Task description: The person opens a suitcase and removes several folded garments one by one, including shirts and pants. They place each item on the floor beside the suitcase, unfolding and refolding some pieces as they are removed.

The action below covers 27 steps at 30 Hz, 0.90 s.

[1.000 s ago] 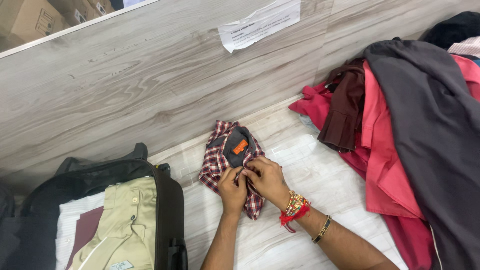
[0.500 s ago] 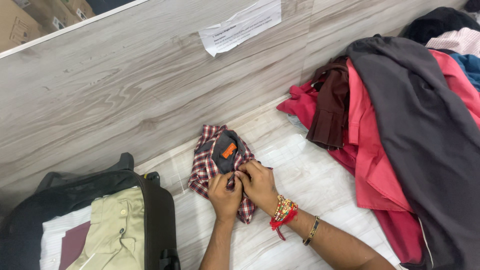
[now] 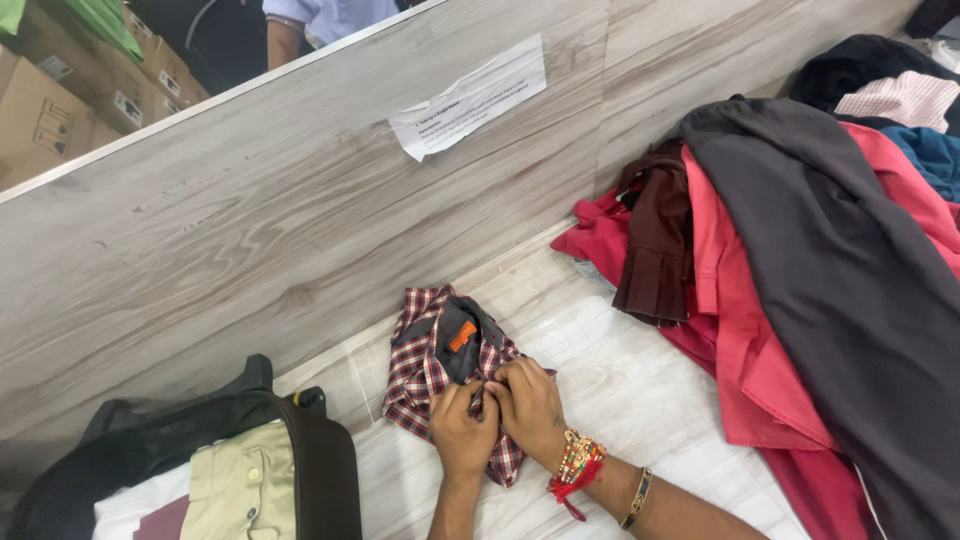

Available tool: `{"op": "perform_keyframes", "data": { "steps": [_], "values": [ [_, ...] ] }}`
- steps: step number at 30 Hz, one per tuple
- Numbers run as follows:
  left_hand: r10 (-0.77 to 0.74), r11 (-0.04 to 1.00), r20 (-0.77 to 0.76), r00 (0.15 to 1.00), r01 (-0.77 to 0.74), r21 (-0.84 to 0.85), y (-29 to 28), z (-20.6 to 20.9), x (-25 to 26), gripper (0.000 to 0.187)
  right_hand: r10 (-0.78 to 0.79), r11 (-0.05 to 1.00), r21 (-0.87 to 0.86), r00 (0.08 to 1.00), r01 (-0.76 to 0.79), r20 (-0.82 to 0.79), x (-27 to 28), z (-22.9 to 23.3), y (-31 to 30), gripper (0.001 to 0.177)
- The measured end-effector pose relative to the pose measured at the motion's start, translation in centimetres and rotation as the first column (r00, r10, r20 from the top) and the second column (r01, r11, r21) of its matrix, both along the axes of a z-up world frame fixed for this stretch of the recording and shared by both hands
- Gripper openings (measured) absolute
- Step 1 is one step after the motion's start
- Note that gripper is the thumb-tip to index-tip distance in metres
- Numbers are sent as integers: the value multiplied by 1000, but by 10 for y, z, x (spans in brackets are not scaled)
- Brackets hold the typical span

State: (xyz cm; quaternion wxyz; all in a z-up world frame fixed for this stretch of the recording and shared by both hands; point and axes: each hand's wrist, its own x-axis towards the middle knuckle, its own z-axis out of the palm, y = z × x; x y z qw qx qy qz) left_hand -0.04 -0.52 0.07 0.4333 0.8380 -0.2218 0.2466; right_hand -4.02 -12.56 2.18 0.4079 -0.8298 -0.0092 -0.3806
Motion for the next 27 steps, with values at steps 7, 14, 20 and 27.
{"op": "perform_keyframes", "data": {
  "steps": [7,14,20,27],
  "values": [
    [-35,999,-79,996,33,-22,7,-7,1,10,162,977,160,981,-144,-109,7,-26,-12,13],
    [-86,983,-88,992,70,-170,9,-7,-4,12,647,503,795,758,-339,-86,28,-72,-33,16],
    [-215,976,149,965,217,2,16,3,-7,17,520,543,796,851,-267,-70,34,-67,-32,14],
    [-98,993,256,962,77,90,7,20,-10,42,263,847,511,951,-147,-162,17,1,-23,16]
  ]
}}
